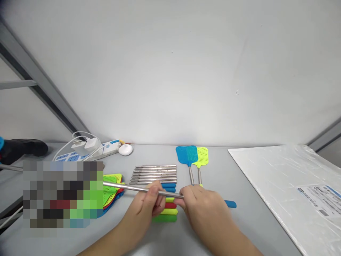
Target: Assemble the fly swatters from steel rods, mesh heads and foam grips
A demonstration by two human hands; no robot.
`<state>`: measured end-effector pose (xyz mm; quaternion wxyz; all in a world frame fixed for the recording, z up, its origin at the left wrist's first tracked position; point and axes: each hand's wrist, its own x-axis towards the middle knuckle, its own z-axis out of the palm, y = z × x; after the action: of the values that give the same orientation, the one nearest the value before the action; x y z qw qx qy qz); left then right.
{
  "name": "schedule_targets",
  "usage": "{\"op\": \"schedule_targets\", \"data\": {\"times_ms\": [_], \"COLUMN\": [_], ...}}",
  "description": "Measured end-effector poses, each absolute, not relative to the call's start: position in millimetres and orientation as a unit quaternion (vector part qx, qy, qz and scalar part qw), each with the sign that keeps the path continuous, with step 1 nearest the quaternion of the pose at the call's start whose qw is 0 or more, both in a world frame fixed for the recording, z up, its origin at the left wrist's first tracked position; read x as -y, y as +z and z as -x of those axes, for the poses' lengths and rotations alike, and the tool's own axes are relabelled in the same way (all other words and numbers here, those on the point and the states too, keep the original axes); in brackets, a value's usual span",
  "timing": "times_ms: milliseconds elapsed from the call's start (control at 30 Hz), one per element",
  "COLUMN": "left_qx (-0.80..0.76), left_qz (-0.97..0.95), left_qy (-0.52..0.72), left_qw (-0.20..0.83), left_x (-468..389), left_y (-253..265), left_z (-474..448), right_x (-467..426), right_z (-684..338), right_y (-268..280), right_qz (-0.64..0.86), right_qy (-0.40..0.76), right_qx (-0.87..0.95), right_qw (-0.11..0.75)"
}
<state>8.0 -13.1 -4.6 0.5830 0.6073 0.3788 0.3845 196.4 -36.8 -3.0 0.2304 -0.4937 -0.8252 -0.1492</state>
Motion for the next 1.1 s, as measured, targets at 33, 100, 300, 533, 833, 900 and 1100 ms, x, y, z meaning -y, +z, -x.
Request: {"op": "schedule_targets", "data": {"times_ms": [33,100,300,533,833,900,1100], "left_qx": [-0.377,-0.374,-0.373,-0.326,-0.344,-0.349,-0.348], "left_qz": [-0.631,-0.671,-0.615,-0.385,-0.287,-0.260,-0.201], "left_qy": [0.364,0.333,0.394,0.679,0.767,0.766,0.780], "left_qw": [0.572,0.546,0.572,0.534,0.460,0.474,0.480], "left_x": [15.3,19.0,12.6,-25.8,-46.4,-48.4,-59.2], "left_y": [-3.6,-1.7,-6.7,6.3,28.0,30.3,36.1], "left_z": [-8.9,-9.6,0.9,25.9,38.4,43.0,57.4], "right_x": [38.3,40.4,32.1,12.2,0.4,-0.6,-3.1], "right_z": [-192.4,-185.9,-199.6,-247.7,-290.5,-296.8,-313.7], "right_y": [-2.6,-2.2,-0.7,3.6,1.0,1.8,-1.8], "right_qz": [0.491,0.487,0.469,0.508,0.555,0.562,0.570], "right_qy": [-0.146,-0.137,-0.121,-0.073,-0.035,-0.035,-0.041], "right_qx": [0.829,0.836,0.839,0.836,0.810,0.806,0.800], "right_qw": [0.223,0.210,0.250,0.193,0.187,0.183,0.184]}}
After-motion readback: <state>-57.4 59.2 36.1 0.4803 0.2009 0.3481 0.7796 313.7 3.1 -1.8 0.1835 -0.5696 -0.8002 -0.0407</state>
